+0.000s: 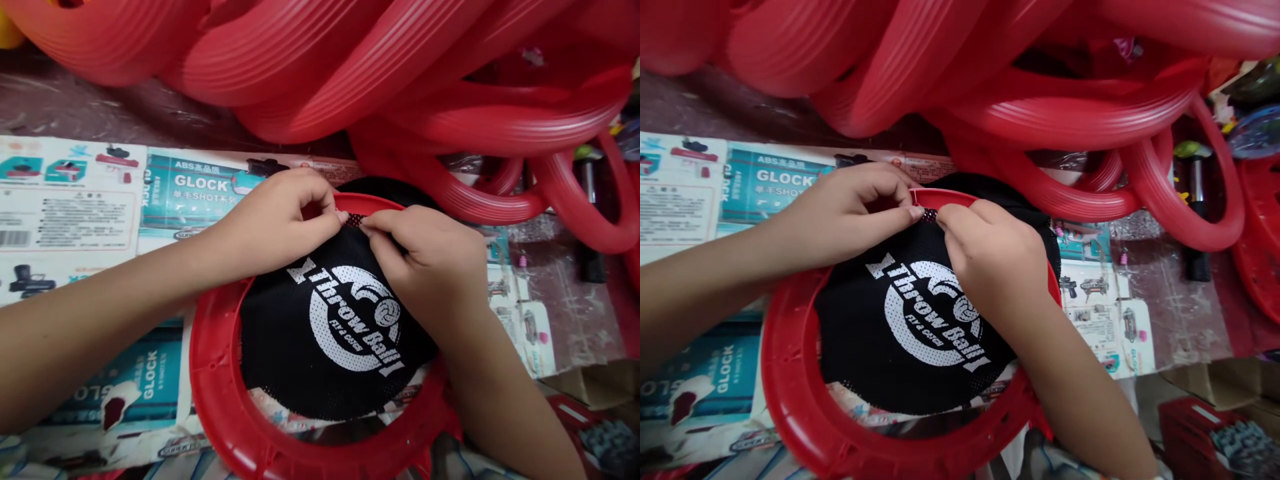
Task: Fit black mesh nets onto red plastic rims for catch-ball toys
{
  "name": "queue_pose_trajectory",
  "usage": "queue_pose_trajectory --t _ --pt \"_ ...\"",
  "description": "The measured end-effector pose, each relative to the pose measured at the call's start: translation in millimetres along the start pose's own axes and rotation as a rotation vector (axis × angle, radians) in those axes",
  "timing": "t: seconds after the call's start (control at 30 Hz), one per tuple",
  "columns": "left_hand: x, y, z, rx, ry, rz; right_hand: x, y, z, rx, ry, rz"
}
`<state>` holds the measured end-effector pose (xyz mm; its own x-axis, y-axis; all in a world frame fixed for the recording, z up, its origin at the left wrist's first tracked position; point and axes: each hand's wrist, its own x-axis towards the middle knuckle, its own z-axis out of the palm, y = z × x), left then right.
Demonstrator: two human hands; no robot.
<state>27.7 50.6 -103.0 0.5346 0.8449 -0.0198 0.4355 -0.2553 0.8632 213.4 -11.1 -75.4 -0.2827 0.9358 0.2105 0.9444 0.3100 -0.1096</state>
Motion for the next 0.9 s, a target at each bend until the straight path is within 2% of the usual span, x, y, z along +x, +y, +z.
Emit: queue_pose_trajectory --t 0.37,0.5,0.73,0.9 --pt "3.5 0.3 0.3 0.061 0.028 0.006 -1.2 2.3 -0.6 -0.032 -0.033 -0.058" --pt "3.5 1.1 1.6 0.019 0.040 -0.041 -3.2 3.8 0.2 -0.060 -0.030 -0.104" --pt "6.6 8.9 -1.9 -0.114 -0.009 -0.179 -6.8 4.3 -3.3 -0.220 -0.011 -0.201" --pt "8.6 11.2 -3.7 -0.106 -0.026 -0.189 -7.7 4.4 -5.4 -0.243 0.003 -0.244"
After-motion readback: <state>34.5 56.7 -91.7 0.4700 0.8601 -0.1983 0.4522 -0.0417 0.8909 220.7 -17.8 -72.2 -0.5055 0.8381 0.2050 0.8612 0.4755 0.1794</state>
